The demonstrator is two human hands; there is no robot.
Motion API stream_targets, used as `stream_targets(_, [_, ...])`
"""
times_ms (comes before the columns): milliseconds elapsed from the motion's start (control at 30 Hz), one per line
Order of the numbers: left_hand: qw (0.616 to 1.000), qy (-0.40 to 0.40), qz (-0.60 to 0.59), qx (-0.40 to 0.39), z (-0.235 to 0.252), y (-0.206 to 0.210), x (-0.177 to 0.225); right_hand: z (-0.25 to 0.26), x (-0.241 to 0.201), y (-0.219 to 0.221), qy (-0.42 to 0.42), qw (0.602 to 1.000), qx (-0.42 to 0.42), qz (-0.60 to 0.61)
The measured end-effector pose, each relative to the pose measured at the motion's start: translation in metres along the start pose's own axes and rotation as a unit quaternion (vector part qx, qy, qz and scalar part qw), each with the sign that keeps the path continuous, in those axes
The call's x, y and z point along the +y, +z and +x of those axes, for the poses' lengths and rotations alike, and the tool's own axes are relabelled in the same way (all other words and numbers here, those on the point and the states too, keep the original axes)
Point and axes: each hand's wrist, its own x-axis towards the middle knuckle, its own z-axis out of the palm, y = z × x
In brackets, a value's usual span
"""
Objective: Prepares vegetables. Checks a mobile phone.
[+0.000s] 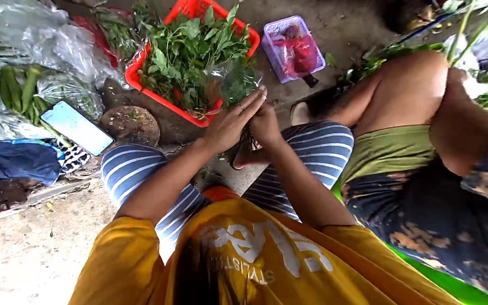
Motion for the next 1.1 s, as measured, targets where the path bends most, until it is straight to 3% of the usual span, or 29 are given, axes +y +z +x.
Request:
stream_targets(67, [0.999,0.034,0.023,0.005,-0.003,0.007,-0.002,-0.004,0.0,0.005,-0.074,0.986,-0.003,-0.148])
stream_targets(133, [0.999,0.039,0.024,0.008,-0.006,0.011,-0.004,-0.003,-0.006,-0.002,-0.046,0.99,-0.032,-0.132])
stream_targets(200, [1.0,0.025,0.014,-0.004,-0.006,0.006,-0.005,0.003,-0.011,-0.02,0.071,0.992,-0.071,0.082])
stream_targets(267, [1.0,0.017,-0.018,0.001,-0.008,0.004,-0.005,0.0,-0.014,-0.034,0.136,0.947,-0.064,0.283])
stream_targets(333, [0.999,0.012,-0.045,0.004,-0.01,0.003,-0.001,-0.007,-0.017,-0.034,0.123,0.939,-0.057,0.317])
stream_targets(433, [0.999,0.02,-0.039,-0.016,-0.012,0.0,0.014,-0.014,-0.013,-0.022,0.008,0.994,-0.076,0.074])
stream_targets(533, [0.998,0.064,-0.006,-0.003,-0.016,0.006,0.017,-0.007,-0.004,-0.015,-0.104,0.977,-0.12,-0.141])
stream_targets(633, [0.998,0.066,-0.008,-0.01,-0.018,0.005,0.022,0.005,-0.004,-0.021,-0.045,0.979,-0.17,-0.1])
stream_targets(700, [0.998,0.056,-0.01,-0.016,-0.018,0.001,0.026,0.01,0.006,-0.017,-0.012,0.987,-0.157,0.017])
stream_targets(733, [0.998,0.055,-0.005,-0.018,-0.018,-0.001,0.027,0.011,0.004,-0.011,-0.005,0.99,-0.137,0.019])
stream_targets(800, [0.998,0.06,0.009,-0.025,-0.019,-0.003,0.025,0.025,-0.019,-0.002,0.045,0.975,-0.143,-0.164])
stream_targets(867, [0.997,0.069,-0.001,-0.021,-0.022,0.004,0.027,0.046,-0.038,0.014,0.153,0.91,-0.202,-0.329])
stream_targets(900, [0.997,0.07,-0.015,-0.019,-0.024,0.008,0.031,0.049,-0.038,0.02,0.169,0.895,-0.19,-0.368])
stream_targets(1000, [0.992,0.095,-0.063,-0.055,-0.029,0.008,0.053,0.045,-0.019,0.014,0.101,0.906,-0.17,-0.374])
stream_targets(1100, [0.975,0.147,-0.154,-0.067,-0.028,-0.011,0.071,0.018,-0.036,-0.013,0.067,0.904,-0.278,-0.318])
